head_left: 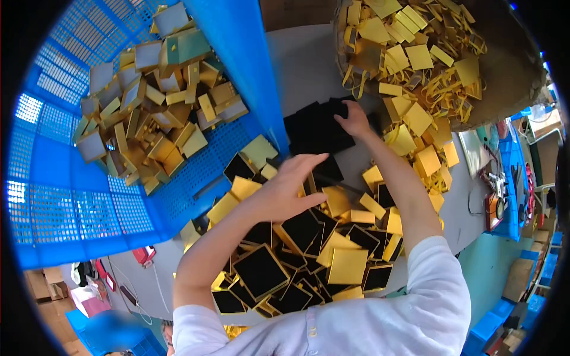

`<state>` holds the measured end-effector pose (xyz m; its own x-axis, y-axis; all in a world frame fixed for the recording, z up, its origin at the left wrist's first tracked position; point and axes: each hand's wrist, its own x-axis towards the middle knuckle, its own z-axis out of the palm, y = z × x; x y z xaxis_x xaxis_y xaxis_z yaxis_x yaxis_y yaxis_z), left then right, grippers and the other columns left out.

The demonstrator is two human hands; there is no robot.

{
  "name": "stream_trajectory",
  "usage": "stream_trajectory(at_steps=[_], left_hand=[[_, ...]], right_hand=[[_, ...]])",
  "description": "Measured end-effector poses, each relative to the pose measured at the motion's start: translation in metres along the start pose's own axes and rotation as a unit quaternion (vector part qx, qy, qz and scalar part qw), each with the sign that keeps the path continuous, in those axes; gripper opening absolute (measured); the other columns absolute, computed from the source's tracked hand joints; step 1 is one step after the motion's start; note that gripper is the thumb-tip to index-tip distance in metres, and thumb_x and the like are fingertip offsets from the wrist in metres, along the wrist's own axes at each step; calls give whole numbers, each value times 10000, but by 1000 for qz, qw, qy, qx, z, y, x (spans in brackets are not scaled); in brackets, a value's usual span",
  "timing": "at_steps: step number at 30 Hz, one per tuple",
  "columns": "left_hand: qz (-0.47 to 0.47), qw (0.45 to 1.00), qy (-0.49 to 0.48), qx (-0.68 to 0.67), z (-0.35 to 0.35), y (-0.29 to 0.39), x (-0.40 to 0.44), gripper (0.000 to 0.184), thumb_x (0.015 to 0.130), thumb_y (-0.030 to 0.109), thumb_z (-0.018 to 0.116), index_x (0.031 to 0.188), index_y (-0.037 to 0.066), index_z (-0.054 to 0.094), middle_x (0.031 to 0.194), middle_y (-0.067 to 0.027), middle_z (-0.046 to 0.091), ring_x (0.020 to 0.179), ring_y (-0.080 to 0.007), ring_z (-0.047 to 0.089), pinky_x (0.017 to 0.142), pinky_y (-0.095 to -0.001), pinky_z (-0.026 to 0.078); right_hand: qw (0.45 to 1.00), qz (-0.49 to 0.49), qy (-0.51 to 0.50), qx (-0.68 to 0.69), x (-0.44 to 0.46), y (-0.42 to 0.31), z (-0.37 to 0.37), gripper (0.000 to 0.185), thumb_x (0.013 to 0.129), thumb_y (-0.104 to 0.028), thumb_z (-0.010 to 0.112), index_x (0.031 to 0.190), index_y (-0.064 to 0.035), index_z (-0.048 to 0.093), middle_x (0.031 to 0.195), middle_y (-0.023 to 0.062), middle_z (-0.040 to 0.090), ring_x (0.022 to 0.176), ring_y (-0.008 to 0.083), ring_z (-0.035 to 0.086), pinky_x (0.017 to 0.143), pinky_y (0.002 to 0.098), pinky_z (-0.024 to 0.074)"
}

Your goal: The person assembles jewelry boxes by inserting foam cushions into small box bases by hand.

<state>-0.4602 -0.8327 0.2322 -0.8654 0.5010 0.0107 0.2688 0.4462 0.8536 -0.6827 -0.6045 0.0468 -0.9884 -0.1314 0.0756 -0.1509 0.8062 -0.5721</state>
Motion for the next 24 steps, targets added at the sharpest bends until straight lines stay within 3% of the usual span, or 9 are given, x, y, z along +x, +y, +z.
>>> stream_trajectory(at_steps=[2, 5, 6, 8, 10, 13, 15, 17, 24], left_hand=[[14, 994, -2, 112, 27, -35, 67, 781, 780, 268, 715, 1408, 51, 305, 1372, -229, 363, 1294, -422, 318, 1067, -437, 321], [-51, 964, -7, 262, 52, -96, 146, 948, 716, 370, 767, 1449, 80, 240, 1469, -219, 247, 1355, -478, 183, 1065, -556, 279], [-149, 937, -38, 315, 55, -107, 161, 1035, 682, 418, 783, 1471, 109, 187, 1506, -200, 167, 1374, -477, 127, 1058, -598, 254], [-298, 877, -113, 359, 63, -133, 178, 1273, 579, 539, 816, 1508, 216, 8, 1563, -142, -48, 1400, -475, -31, 1020, -706, 188], [-306, 887, -114, 326, 65, -141, 177, 1294, 575, 530, 823, 1505, 220, -22, 1561, -139, -67, 1395, -486, -35, 1018, -711, 190], [-312, 898, -97, 296, 74, -153, 167, 1349, 559, 516, 839, 1494, 243, -95, 1558, -116, -113, 1393, -487, -41, 1024, -710, 197], [-283, 914, -66, 285, 74, -151, 164, 1357, 546, 499, 851, 1495, 242, -84, 1562, -100, -95, 1405, -457, -34, 1044, -686, 203], [-274, 913, -69, 295, 75, -154, 163, 1360, 541, 493, 855, 1496, 243, -80, 1564, -92, -86, 1411, -439, -26, 1052, -670, 212], [-243, 922, -86, 290, 90, -157, 157, 1372, 515, 509, 864, 1498, 249, -57, 1568, -69, -67, 1421, -409, 13, 1057, -637, 244]], right_hand=[[981, -163, -47, -93, 37, 29, 17, 680, 741, -379, 720, 1280, -50, 467, 1316, 178, 488, 1212, 337, 480, 998, 403, 412], [959, -166, -194, -125, 73, 36, 14, 863, 704, -444, 743, 1376, -53, 370, 1388, 183, 428, 1255, 343, 445, 1021, 398, 394], [950, -142, -237, -146, 79, 33, 8, 1027, 652, -502, 771, 1439, -74, 270, 1392, 186, 436, 1269, 341, 436, 1029, 398, 386], [936, -88, -290, -179, 77, 14, -16, 1019, 636, -513, 779, 1421, -58, 314, 1353, 182, 479, 1237, 324, 470, 1015, 385, 396], [915, -31, -345, -209, 73, 2, -44, 1013, 621, -523, 787, 1403, -43, 359, 1313, 177, 522, 1206, 306, 505, 1001, 372, 406], [886, 52, -461, 19, 58, 15, -43, 933, 640, -470, 794, 1355, 4, 424, 1308, 177, 531, 1181, 299, 520, 999, 351, 399], [906, 44, -353, 228, 35, 33, -26, 773, 676, -394, 791, 1278, 5, 514, 1254, 136, 573, 1109, 249, 555, 949, 333, 425], [882, 169, -277, 341, 7, 34, -24, 726, 636, -304, 824, 1233, 6, 551, 1203, 112, 604, 1099, 223, 553, 936, 311, 433], [955, 221, -27, 197, -53, 46, -64, 711, 629, -195, 809, 1233, 36, 513, 1132, 145, 624, 1042, 232, 586, 913, 328, 458]])
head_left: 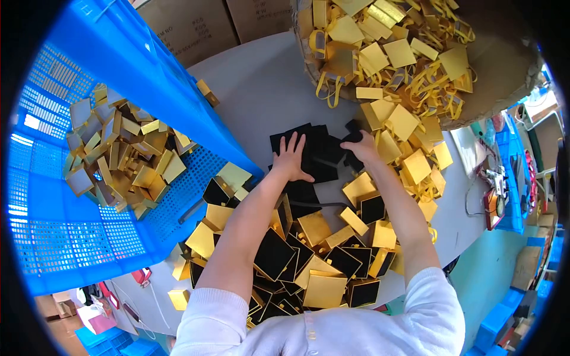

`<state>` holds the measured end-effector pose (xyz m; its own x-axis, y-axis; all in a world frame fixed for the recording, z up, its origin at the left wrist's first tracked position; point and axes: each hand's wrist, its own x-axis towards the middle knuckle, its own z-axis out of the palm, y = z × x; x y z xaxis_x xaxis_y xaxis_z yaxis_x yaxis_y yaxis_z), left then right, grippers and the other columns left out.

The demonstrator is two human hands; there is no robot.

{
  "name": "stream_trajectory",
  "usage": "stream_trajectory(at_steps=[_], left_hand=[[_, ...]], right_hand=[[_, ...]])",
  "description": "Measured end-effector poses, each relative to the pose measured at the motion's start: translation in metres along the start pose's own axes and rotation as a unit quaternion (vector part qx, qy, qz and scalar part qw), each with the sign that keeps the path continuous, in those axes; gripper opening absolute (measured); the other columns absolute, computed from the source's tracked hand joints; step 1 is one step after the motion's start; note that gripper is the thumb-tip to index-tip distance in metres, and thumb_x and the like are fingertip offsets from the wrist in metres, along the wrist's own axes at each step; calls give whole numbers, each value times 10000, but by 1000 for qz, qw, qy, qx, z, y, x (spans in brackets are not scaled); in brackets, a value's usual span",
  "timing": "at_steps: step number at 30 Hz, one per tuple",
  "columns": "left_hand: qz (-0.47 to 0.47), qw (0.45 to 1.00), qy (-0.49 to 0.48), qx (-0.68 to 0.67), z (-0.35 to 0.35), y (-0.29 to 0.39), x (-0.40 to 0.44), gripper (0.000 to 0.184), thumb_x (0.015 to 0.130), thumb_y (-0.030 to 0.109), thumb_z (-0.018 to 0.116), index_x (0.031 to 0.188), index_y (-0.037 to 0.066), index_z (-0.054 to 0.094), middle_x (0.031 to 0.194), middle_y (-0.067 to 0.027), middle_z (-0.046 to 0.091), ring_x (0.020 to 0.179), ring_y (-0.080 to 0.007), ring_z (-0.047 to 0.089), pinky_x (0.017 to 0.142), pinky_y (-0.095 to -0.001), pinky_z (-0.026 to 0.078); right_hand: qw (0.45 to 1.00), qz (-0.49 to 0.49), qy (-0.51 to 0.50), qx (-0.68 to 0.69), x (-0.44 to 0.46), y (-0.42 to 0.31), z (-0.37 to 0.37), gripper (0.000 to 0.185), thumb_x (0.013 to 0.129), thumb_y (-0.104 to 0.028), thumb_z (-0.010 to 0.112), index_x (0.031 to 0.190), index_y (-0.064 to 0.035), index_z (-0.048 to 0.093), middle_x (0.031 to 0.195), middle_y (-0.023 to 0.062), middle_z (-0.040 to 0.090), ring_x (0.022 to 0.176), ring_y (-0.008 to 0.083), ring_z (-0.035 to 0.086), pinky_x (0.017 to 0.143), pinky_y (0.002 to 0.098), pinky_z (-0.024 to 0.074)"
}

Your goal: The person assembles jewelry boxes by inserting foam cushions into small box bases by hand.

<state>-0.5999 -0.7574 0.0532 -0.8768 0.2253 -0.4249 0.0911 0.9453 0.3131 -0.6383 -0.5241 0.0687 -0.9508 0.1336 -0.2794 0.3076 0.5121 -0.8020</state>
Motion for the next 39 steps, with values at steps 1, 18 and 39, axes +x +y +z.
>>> stream_trajectory(at_steps=[1, 18, 39], left_hand=[[-8, 1000, -5, -9, -3, 0, 1, 1370, 516, 509, 864, 1498, 250, -55, 1568, -68, -71, 1421, -409, 11, 1055, -641, 243], [27, 769, 217, -601, -59, 15, -127, 343, 841, 105, 660, 1127, -57, 563, 1050, -102, 639, 935, -168, 607, 821, -289, 486], [-173, 633, 591, -469, -78, -171, -280, 402, 838, 167, 652, 1179, -10, 532, 1087, -130, 612, 970, -220, 601, 814, -327, 489]], right_hand=[[999, 2, 23, 30, -9, -7, -14, 703, 630, -179, 803, 1227, 43, 507, 1112, 146, 631, 1012, 236, 601, 902, 328, 467], [958, -106, 136, 230, -127, -93, -40, 429, 780, -237, 759, 1044, 9, 526, 996, 95, 617, 924, 154, 575, 806, 293, 460], [877, -295, -318, 205, -246, -157, 58, 998, 614, -110, 808, 1424, -131, 224, 1288, 103, 434, 1166, 228, 477, 961, 348, 404]])
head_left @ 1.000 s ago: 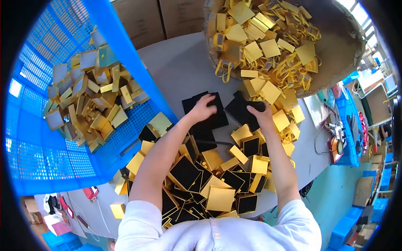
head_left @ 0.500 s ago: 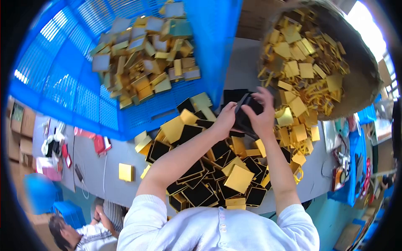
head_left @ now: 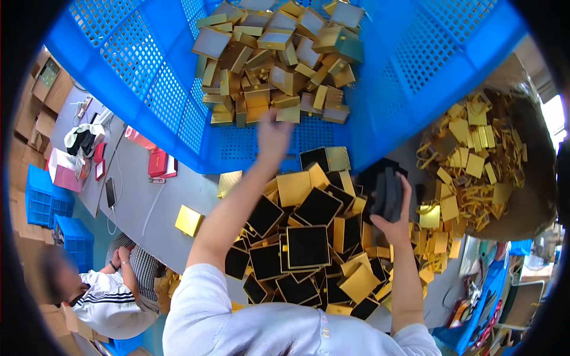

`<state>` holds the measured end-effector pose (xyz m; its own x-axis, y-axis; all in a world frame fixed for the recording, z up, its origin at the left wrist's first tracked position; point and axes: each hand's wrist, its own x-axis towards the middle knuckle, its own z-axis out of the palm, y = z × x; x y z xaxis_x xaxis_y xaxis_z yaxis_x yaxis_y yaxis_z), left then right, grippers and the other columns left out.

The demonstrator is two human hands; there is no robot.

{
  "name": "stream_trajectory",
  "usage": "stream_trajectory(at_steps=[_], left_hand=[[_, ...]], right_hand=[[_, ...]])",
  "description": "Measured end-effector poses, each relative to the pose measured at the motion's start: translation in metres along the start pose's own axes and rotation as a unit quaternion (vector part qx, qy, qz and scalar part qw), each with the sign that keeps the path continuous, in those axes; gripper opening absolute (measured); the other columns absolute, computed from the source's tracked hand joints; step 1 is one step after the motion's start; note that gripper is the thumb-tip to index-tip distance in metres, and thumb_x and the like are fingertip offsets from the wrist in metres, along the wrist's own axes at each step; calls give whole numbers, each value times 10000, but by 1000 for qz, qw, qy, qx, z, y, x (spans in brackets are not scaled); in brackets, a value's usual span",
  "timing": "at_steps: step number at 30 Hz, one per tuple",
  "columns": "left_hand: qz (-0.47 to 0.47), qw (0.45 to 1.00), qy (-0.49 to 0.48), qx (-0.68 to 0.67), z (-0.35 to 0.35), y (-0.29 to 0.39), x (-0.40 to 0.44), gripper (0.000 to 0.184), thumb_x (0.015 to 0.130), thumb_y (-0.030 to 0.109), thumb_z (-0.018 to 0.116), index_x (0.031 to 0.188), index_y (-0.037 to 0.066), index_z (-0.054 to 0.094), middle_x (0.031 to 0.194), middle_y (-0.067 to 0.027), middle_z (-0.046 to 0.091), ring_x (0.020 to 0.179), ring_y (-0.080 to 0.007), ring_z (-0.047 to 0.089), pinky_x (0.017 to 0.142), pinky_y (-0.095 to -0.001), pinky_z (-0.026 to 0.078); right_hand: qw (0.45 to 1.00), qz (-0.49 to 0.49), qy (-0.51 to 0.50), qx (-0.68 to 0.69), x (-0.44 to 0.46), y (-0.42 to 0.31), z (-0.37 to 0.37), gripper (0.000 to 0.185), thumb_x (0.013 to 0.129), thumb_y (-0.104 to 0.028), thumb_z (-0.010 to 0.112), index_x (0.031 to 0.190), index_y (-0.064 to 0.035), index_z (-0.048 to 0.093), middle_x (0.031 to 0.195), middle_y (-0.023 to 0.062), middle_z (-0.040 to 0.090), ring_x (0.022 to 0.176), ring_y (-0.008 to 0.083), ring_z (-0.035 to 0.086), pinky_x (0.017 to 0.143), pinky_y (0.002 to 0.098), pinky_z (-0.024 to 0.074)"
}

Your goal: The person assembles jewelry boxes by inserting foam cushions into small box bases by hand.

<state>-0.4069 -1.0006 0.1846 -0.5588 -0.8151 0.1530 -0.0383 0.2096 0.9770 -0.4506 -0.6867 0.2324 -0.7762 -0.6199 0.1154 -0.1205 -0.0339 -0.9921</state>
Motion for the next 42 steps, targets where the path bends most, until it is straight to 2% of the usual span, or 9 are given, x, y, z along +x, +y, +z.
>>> stream_trajectory(at_steps=[1, 5, 8, 12, 14, 27, 32, 33, 42], left_hand=[[-22, 983, 165, 73, -9, -71, 47, 465, 823, 189, 671, 1199, -37, 517, 1128, -157, 594, 1064, -248, 559, 918, -324, 438], [-224, 943, 228, 89, -42, -160, 125, 684, 800, 380, 690, 1295, -1, 413, 1275, -229, 451, 1164, -364, 394, 948, -447, 375], [-208, 921, 202, 261, -20, -198, 135, 649, 839, 405, 640, 1305, 12, 416, 1296, -261, 396, 1165, -402, 374, 942, -462, 365], [11, 938, 220, 267, -11, -192, 105, 530, 849, 293, 646, 1263, 29, 448, 1272, -271, 406, 1138, -454, 390, 963, -487, 354], [205, 929, 67, 300, -24, -170, 71, 485, 801, 226, 701, 1204, 38, 507, 1314, -261, 376, 1161, -458, 395, 989, -492, 346], [215, 941, -259, 28, -68, 8, -108, 241, 797, 116, 705, 884, 18, 502, 1401, -194, 326, 1290, -386, 343, 1050, -426, 309], [244, 937, -239, 75, -72, 62, -144, 512, 615, 110, 822, 1021, 98, 511, 1379, -168, 344, 1250, -367, 382, 1025, -430, 343], [242, 931, -254, 99, -72, 65, -148, 735, 567, 95, 830, 1212, 144, 481, 1370, -153, 334, 1221, -346, 397, 1014, -428, 357], [262, 908, -327, 22, -68, 104, -155, 1127, 573, 63, 822, 1466, 126, 137, 1383, -143, 320, 1274, -309, 369, 1049, -397, 351]], right_hand=[[999, 33, 3, 0, -4, 10, -9, 995, 613, -108, 805, 1424, -129, 229, 1305, 99, 421, 1171, 226, 471, 963, 344, 402], [996, 64, 25, -51, -5, 20, -13, 987, 609, -156, 816, 1421, -124, 256, 1344, 84, 396, 1171, 225, 468, 961, 338, 403], [994, 58, 51, -82, 0, 22, -11, 1016, 596, -322, 845, 1416, -115, 283, 1365, 77, 393, 1190, 226, 463, 975, 329, 394], [993, 75, 49, -73, 2, 22, -10, 1020, 597, -356, 847, 1418, -112, 293, 1374, 77, 387, 1198, 225, 460, 976, 325, 395], [996, 79, 38, -29, 2, 20, -4, 1011, 610, -366, 846, 1421, -111, 299, 1365, 76, 399, 1194, 210, 463, 968, 319, 399], [999, 23, -19, 18, -12, -36, 31, 958, 627, -194, 837, 1420, -105, 307, 1298, 71, 460, 1150, 188, 488, 968, 315, 394], [979, -117, -48, -157, -24, -69, 38, 929, 593, -164, 856, 1377, -101, 362, 1269, 105, 474, 1150, 245, 498, 965, 362, 412], [980, -114, -42, -159, -25, -79, 40, 929, 593, -164, 856, 1377, -101, 362, 1269, 105, 474, 1150, 245, 498, 965, 362, 412], [851, -269, -118, -435, -24, -122, 55, 892, 534, -220, 874, 1309, -105, 448, 1217, 142, 478, 1112, 351, 482, 958, 423, 403]])
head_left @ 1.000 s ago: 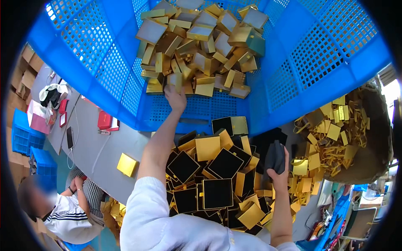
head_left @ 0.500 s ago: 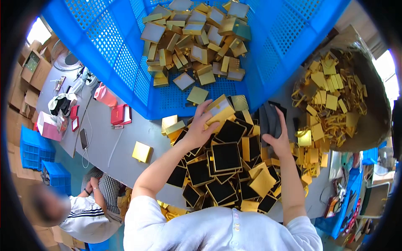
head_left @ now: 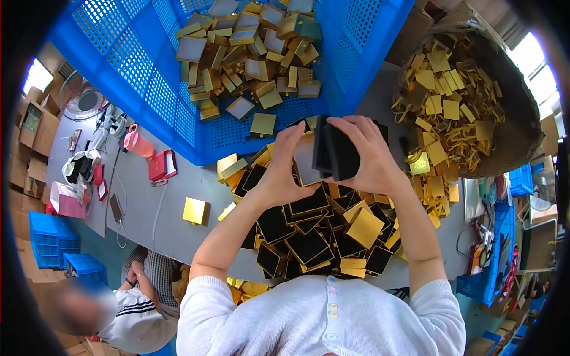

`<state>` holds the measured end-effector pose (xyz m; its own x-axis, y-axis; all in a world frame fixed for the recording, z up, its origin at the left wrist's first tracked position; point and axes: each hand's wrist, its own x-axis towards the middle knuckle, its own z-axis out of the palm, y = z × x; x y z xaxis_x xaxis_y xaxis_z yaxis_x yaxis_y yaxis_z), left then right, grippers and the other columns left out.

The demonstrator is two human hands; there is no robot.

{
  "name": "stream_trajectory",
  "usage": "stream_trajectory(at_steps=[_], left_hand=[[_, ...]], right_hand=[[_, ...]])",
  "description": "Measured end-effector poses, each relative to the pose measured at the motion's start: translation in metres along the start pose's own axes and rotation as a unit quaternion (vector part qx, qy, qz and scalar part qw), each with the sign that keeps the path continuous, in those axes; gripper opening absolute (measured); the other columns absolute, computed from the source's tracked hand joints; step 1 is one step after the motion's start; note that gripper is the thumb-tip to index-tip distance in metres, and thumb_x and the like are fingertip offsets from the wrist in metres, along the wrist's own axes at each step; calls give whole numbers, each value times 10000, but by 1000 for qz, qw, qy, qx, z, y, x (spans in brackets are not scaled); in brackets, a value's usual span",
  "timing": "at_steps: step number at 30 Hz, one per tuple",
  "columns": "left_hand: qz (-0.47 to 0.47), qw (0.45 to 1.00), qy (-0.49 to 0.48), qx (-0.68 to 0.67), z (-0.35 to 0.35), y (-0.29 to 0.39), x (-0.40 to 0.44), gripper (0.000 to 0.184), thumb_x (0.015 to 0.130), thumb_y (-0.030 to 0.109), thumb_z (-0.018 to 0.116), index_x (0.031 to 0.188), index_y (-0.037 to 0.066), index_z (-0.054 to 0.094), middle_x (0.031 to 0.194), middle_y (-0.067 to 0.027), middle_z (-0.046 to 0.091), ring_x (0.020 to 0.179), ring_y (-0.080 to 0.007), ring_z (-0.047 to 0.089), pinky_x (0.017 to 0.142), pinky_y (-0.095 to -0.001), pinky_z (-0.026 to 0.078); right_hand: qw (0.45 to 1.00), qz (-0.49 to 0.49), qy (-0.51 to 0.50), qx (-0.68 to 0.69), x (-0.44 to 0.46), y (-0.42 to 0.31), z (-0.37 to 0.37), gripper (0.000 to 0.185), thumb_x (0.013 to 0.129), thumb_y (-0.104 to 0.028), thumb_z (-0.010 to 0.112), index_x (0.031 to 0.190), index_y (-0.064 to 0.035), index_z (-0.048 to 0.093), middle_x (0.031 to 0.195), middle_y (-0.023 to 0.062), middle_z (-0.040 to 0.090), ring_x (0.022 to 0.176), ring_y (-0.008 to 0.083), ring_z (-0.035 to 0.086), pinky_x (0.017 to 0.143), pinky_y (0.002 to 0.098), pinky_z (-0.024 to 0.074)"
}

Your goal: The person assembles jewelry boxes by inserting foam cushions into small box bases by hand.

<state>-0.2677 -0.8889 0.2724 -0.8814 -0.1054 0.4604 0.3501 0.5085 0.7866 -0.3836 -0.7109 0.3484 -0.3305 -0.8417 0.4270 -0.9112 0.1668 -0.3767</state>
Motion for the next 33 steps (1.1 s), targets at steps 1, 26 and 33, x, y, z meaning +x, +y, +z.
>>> stream_trajectory(at_steps=[1, 26, 33], left_hand=[[0, 1000, -1, 0, 0, 0, 2, 1127, 573, 63, 822, 1466, 126, 137, 1383, -143, 320, 1274, -309, 369, 1049, -397, 351], [-258, 908, 128, -304, 33, 20, 13, 1179, 644, 122, 828, 1486, 172, 4, 1377, -179, 311, 1261, -279, 394, 1058, -415, 355], [-231, 962, 124, -69, 12, -7, 5, 1211, 612, 105, 850, 1489, 199, 20, 1267, -189, 442, 1184, -306, 478, 1045, -403, 376]], right_hand=[[1000, 0, 0, 1, 1, 0, 1, 892, 534, -220, 874, 1309, -105, 448, 1217, 142, 478, 1112, 351, 482, 958, 423, 403], [766, 122, 223, 590, -16, 16, 78, 853, 807, -614, 576, 1393, -46, 326, 1315, 122, 457, 1233, 259, 441, 1036, 405, 360], [744, 99, 215, 625, -11, 21, 88, 777, 852, -542, 554, 1402, -45, 319, 1342, 125, 446, 1218, 253, 455, 1049, 422, 342]])
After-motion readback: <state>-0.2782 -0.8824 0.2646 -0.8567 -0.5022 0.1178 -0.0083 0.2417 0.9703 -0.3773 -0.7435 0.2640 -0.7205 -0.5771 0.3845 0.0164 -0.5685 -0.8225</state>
